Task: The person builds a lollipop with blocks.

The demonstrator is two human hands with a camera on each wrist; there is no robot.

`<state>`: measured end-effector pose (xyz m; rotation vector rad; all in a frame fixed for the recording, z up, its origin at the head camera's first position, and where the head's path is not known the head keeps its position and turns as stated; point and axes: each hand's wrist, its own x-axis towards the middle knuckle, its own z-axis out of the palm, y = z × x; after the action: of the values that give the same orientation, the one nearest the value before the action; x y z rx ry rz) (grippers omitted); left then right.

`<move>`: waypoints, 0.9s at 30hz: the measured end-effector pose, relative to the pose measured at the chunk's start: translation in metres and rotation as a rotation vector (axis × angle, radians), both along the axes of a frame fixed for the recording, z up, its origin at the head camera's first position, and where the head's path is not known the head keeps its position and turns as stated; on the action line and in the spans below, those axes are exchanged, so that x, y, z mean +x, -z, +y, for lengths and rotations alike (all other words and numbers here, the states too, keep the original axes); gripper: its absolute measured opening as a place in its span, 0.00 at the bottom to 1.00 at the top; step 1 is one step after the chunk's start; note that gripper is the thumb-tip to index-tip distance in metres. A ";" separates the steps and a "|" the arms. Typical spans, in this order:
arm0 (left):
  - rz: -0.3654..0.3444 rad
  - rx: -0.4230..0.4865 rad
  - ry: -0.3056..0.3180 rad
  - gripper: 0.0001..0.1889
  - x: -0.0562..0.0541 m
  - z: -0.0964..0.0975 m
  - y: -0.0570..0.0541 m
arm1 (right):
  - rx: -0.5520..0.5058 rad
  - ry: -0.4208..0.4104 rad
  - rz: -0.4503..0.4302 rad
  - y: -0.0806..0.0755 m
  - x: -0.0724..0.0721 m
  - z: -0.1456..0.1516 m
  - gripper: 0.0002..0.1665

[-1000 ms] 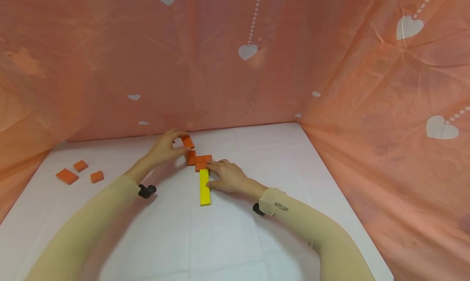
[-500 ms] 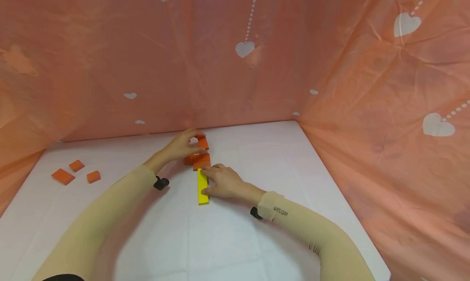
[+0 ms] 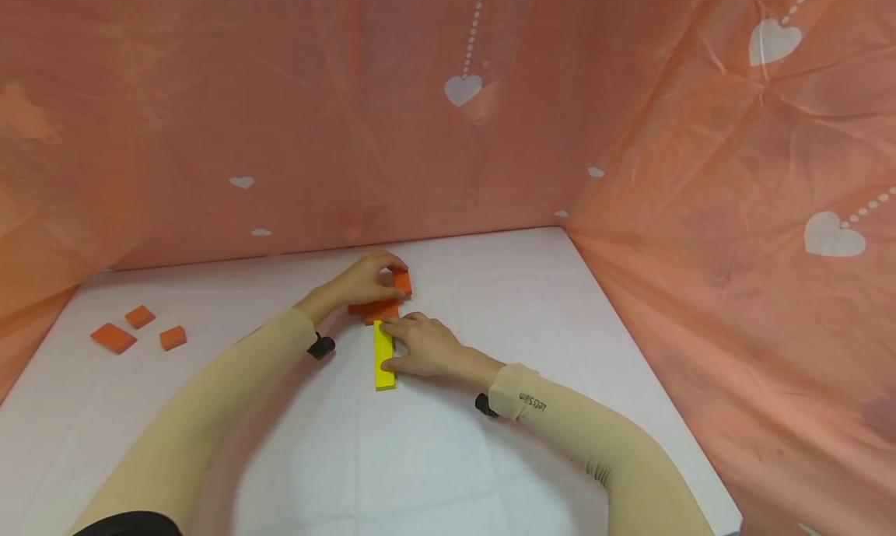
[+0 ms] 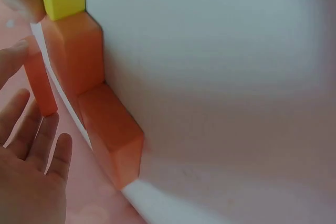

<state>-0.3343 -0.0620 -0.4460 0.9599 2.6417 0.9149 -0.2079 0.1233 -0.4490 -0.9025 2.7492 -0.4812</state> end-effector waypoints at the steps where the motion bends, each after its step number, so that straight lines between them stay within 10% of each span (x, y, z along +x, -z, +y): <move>1: 0.006 -0.006 0.009 0.28 0.000 0.001 0.001 | -0.003 0.002 -0.002 0.000 0.000 0.000 0.43; 13: -0.039 -0.035 0.061 0.22 -0.003 0.004 0.006 | 0.005 0.003 0.003 0.002 -0.002 -0.001 0.43; 27: -0.063 -0.057 -0.036 0.24 -0.011 0.003 0.008 | -0.010 0.003 -0.012 0.003 -0.003 0.000 0.43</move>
<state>-0.3456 -0.0586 -0.4539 0.8590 2.6248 0.8587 -0.2108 0.1231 -0.4524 -0.8956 2.7404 -0.4992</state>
